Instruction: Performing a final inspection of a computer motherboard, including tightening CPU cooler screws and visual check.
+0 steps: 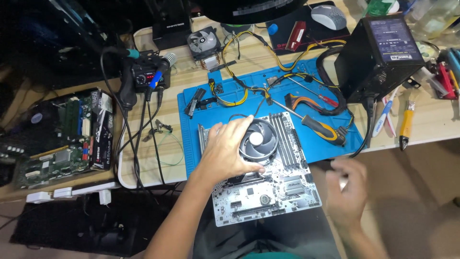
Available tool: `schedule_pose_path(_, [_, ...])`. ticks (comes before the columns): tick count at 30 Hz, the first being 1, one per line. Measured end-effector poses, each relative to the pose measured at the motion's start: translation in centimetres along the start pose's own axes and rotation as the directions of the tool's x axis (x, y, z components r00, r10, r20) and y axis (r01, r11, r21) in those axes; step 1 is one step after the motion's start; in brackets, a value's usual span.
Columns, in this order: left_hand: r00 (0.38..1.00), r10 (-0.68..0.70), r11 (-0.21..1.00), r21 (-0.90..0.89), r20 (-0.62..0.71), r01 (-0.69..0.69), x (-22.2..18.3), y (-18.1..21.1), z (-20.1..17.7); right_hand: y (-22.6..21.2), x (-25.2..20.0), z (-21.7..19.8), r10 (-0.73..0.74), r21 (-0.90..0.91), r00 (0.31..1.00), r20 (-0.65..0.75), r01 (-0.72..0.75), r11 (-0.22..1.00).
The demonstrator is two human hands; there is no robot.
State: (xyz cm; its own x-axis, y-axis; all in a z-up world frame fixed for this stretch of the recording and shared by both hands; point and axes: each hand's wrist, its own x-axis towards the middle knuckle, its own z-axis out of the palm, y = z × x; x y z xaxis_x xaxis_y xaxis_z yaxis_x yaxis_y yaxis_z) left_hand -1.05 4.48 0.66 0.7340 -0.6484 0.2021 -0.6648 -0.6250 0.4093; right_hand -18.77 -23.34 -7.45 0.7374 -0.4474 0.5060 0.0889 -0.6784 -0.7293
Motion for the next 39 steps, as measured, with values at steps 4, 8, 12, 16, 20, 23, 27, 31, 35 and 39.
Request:
schedule_pose_path(4, [1.000,-0.017,1.000,0.012,0.004,0.017,0.4,0.0,0.2,2.6,-6.5,1.0,0.470,0.439,0.842,0.265,-0.539,0.719])
schedule_pose_path(8, [0.991,-0.110,0.994,0.019,0.077,0.109,1.1,0.6,-0.3,1.5,-8.1,0.7,0.432,0.474,0.736,0.521,-0.671,0.571])
schedule_pose_path(12, [0.998,-0.064,0.997,0.038,0.019,0.063,0.9,0.7,-0.3,-1.2,-6.8,-0.1,0.576,0.340,0.665,0.475,-0.742,0.577])
schedule_pose_path(16, [0.994,-0.090,0.996,-0.018,0.055,0.091,0.7,0.8,-1.3,-1.3,-7.6,-0.7,0.548,0.273,0.689,0.473,-0.707,0.653])
schedule_pose_path(20, [0.977,-0.186,0.971,-0.131,0.108,0.200,0.4,2.2,-4.4,-3.9,-7.8,-1.8,0.514,0.299,0.696,0.501,-0.697,0.651])
schedule_pose_path(23, [0.984,-0.174,0.942,-0.283,0.044,0.179,-0.6,1.5,-5.1,-8.3,-6.2,-2.8,0.329,0.417,0.761,0.559,-0.602,0.681])
schedule_pose_path(27, [0.981,-0.189,0.923,-0.348,-0.043,0.162,-1.9,-0.1,-4.9,-10.5,-5.3,-2.9,0.427,0.273,0.682,0.594,-0.670,0.691])
schedule_pose_path(31, [0.975,-0.209,0.868,-0.474,-0.075,0.150,-2.4,-1.1,-5.2,-11.4,-4.3,-2.6,0.253,0.243,0.782,0.569,-0.454,0.857])
schedule_pose_path(35, [0.974,-0.210,0.802,-0.585,-0.086,0.122,-3.0,-1.7,-5.2,-13.1,-3.3,-2.4,0.020,0.360,0.878,0.478,-0.217,0.907])
schedule_pose_path(39, [0.974,-0.197,0.780,-0.620,-0.115,0.085,-3.0,-2.0,-4.7,-12.7,-3.7,-2.1,0.041,0.388,0.876,0.480,-0.253,0.886])
